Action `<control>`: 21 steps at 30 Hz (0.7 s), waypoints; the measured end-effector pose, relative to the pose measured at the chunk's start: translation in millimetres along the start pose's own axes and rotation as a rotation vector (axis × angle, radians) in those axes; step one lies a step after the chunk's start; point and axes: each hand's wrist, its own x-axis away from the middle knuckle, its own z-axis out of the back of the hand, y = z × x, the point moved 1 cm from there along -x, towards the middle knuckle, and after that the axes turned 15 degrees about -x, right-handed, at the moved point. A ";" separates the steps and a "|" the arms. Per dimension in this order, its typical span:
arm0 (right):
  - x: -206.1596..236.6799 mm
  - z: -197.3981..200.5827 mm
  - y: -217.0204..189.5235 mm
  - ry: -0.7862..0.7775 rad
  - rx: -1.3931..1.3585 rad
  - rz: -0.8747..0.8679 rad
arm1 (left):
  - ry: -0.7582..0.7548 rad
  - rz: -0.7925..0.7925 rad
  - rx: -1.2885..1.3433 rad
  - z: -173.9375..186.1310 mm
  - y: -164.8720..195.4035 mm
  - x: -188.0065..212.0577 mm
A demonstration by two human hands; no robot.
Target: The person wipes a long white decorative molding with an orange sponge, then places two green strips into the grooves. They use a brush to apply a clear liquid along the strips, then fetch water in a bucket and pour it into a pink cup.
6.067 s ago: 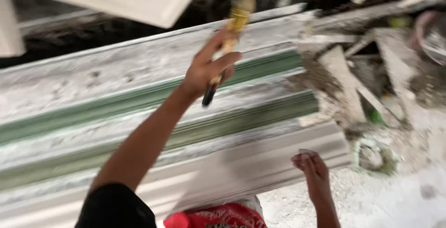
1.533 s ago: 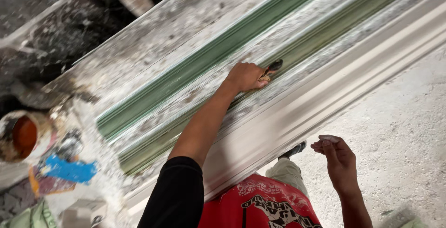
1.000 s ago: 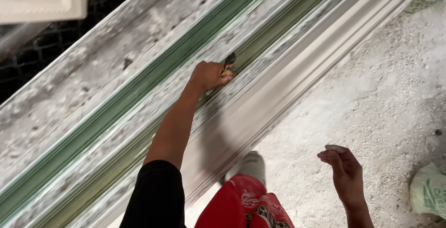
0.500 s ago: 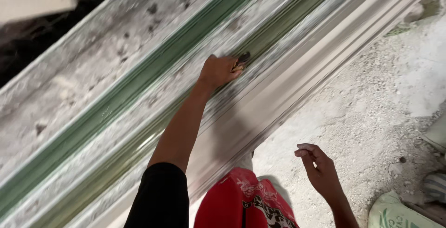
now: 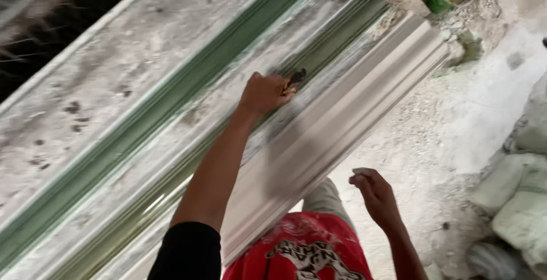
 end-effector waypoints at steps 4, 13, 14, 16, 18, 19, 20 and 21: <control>-100.1 65.5 -27.5 -0.039 -0.098 -0.004 | 0.076 -0.012 0.012 22.3 29.4 -95.0; -228.1 169.2 -68.6 -0.045 -0.094 -0.055 | 0.023 0.031 0.073 43.7 90.0 -273.9; -234.5 173.7 -68.6 -0.040 -0.107 -0.056 | 0.033 0.026 0.058 45.7 96.7 -291.2; -242.3 178.2 -67.9 -0.044 -0.010 -0.139 | 0.075 0.012 0.047 50.7 107.0 -322.9; -245.2 180.3 -69.6 -0.050 0.054 -0.191 | 0.139 -0.006 0.060 55.8 116.7 -348.4; -245.0 181.3 -71.5 -0.059 0.068 -0.207 | 0.220 -0.023 0.102 59.0 121.8 -359.1; -245.0 182.7 -74.1 -0.067 0.083 -0.219 | 0.305 -0.039 0.144 63.0 125.9 -369.6; -244.8 185.3 -77.8 -0.070 0.053 -0.168 | 0.392 -0.056 0.185 67.5 130.0 -379.8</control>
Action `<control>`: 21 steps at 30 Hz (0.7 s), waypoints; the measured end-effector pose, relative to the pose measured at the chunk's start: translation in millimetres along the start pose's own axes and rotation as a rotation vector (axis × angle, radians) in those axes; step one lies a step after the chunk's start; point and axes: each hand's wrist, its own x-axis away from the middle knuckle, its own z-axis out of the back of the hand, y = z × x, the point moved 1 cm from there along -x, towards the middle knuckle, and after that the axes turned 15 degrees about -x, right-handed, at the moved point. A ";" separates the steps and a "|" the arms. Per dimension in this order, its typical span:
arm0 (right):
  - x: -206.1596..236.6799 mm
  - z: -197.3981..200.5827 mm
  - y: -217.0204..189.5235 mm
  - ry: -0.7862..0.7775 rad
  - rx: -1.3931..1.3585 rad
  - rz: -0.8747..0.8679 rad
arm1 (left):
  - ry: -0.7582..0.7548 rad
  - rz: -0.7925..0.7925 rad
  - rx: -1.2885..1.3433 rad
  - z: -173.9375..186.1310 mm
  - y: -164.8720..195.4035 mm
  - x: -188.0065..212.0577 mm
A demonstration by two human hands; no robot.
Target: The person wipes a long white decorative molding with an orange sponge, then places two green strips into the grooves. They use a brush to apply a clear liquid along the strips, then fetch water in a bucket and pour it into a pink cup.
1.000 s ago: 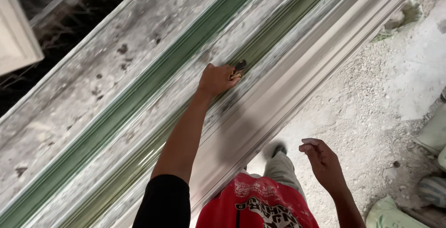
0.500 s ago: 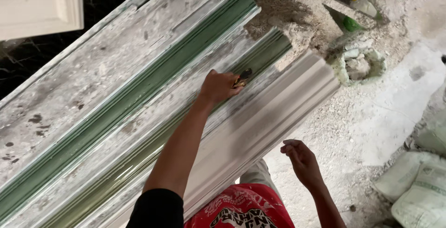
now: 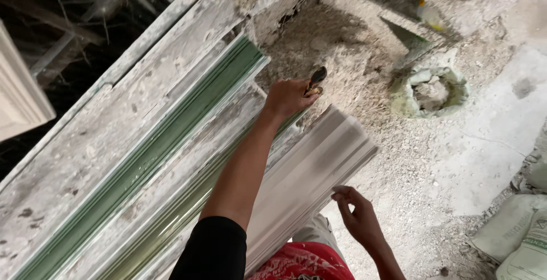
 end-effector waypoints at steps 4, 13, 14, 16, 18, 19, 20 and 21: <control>6.9 15.5 -13.1 0.044 -0.036 0.050 | -0.211 0.082 -0.103 -1.2 11.8 -46.2; 32.1 22.2 -23.0 0.092 0.069 0.042 | -0.174 0.516 0.235 28.7 -25.9 29.7; 34.0 16.5 -23.2 0.074 0.082 0.046 | -0.190 0.573 0.227 31.4 -32.1 57.7; 33.6 0.0 -26.8 0.007 0.102 0.197 | -0.152 0.643 0.179 41.6 -45.5 118.2; 37.3 -19.9 -29.7 -0.065 0.156 0.242 | 0.015 0.592 0.134 54.5 -51.9 179.5; 36.3 -34.1 -31.8 -0.095 0.193 0.223 | 0.105 0.571 0.098 64.4 -58.3 207.7; 36.0 -50.4 -34.0 -0.132 0.233 0.207 | 0.122 0.606 0.097 74.1 -63.7 235.3; 37.2 -68.4 -36.2 -0.167 0.264 0.206 | 0.139 0.651 0.095 84.2 -67.1 265.7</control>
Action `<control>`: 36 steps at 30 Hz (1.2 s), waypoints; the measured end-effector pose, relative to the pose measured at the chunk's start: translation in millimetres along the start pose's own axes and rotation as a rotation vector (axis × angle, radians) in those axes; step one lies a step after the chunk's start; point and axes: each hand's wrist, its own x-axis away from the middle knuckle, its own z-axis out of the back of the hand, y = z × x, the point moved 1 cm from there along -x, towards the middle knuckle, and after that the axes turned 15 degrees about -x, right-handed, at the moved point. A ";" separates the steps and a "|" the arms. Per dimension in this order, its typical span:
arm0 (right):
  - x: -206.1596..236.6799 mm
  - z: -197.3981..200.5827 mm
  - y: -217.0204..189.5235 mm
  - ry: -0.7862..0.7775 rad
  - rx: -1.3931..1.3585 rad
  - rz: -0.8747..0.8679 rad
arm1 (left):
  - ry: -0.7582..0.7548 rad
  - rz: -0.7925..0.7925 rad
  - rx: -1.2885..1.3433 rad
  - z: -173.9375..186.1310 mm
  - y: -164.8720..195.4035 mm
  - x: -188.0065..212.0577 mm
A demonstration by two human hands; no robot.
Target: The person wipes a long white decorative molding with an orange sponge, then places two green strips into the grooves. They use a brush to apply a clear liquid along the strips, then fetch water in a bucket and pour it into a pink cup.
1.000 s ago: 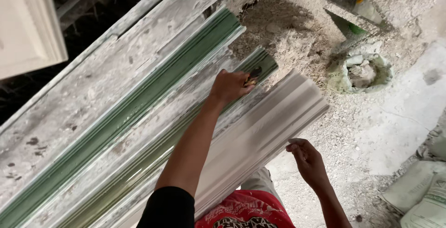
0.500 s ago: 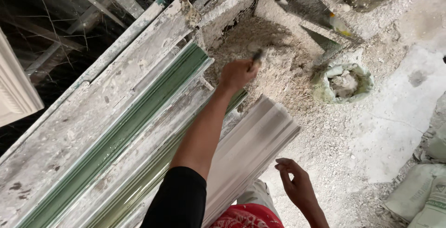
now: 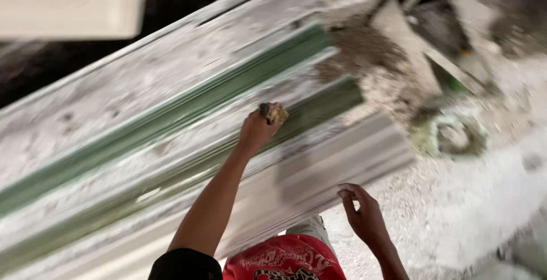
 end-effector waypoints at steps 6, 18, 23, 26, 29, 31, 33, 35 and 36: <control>-17.1 -127.8 -43.8 -0.277 0.113 0.196 | -0.169 0.415 -0.189 110.3 -140.8 130.3; 148.1 -483.3 -68.6 -0.534 0.020 0.259 | -0.141 0.551 -0.350 306.9 -450.2 391.3; 232.6 -636.4 -90.3 -0.670 0.098 0.187 | -0.113 0.593 -0.397 388.6 -549.2 487.1; 259.4 -706.0 -100.5 -0.729 0.023 0.200 | -0.118 0.631 -0.394 426.6 -599.1 540.3; 271.4 -771.3 -99.5 -0.755 0.089 0.179 | -0.136 0.661 -0.401 463.9 -655.1 587.4; 274.7 -811.5 -97.9 -0.804 0.043 0.198 | -0.146 0.673 -0.396 485.5 -689.1 619.0; 284.5 -850.2 -95.0 -0.829 -0.007 0.185 | -0.148 0.674 -0.420 506.9 -721.7 653.0; 287.7 -900.9 -100.2 -0.845 -0.072 0.179 | -0.165 0.665 -0.451 534.5 -762.2 675.2; 291.4 -925.7 -104.3 -0.850 -0.093 0.171 | -0.196 0.664 -0.454 547.0 -781.6 688.8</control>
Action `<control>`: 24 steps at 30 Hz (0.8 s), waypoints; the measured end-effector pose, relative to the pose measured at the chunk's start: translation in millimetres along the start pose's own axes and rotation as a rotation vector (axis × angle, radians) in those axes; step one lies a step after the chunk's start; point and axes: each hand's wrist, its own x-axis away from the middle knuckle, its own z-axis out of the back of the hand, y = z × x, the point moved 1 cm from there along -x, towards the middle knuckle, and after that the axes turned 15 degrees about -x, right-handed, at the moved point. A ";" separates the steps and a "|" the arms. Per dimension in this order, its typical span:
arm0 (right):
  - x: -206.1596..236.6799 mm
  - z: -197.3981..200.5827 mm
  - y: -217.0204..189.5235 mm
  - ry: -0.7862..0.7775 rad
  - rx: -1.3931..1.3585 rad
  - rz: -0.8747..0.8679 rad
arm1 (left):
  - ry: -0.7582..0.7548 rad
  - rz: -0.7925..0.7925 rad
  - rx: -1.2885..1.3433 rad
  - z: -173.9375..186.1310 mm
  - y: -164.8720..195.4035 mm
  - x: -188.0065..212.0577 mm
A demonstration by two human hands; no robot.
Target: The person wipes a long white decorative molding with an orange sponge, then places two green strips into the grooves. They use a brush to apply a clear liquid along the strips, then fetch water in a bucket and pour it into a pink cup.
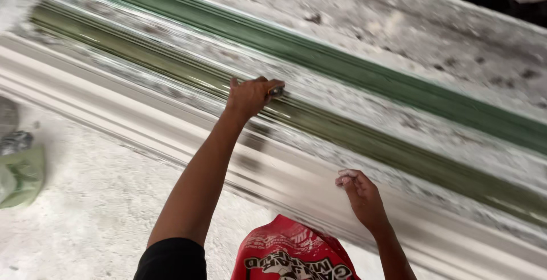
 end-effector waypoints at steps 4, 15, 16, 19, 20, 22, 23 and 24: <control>-56.6 -81.2 -15.2 -0.055 0.017 -0.012 | -0.013 -0.044 -0.059 -3.4 -103.5 -1.8; -142.5 -254.2 -57.4 0.015 0.385 -0.146 | -0.053 -0.136 -0.175 -20.4 -364.3 -6.0; -148.4 -271.6 -55.6 0.031 0.390 -0.128 | -0.054 -0.141 -0.177 -21.0 -391.9 -9.6; -168.3 -331.3 -50.9 0.075 0.403 -0.116 | -0.044 -0.182 -0.152 -24.0 -474.1 -12.1; -176.3 -355.4 -50.1 0.080 0.412 -0.116 | -0.036 -0.197 -0.160 -23.5 -503.9 -12.7; -184.1 -402.2 -52.8 0.137 0.384 -0.150 | -0.017 -0.229 -0.162 -22.1 -558.2 -13.5; -187.8 -421.3 -57.4 0.162 0.380 -0.166 | -0.005 -0.238 -0.175 -22.3 -584.2 -12.4; -194.0 -439.6 -63.6 0.155 0.385 -0.138 | 0.016 -0.239 -0.186 -20.7 -611.3 -12.1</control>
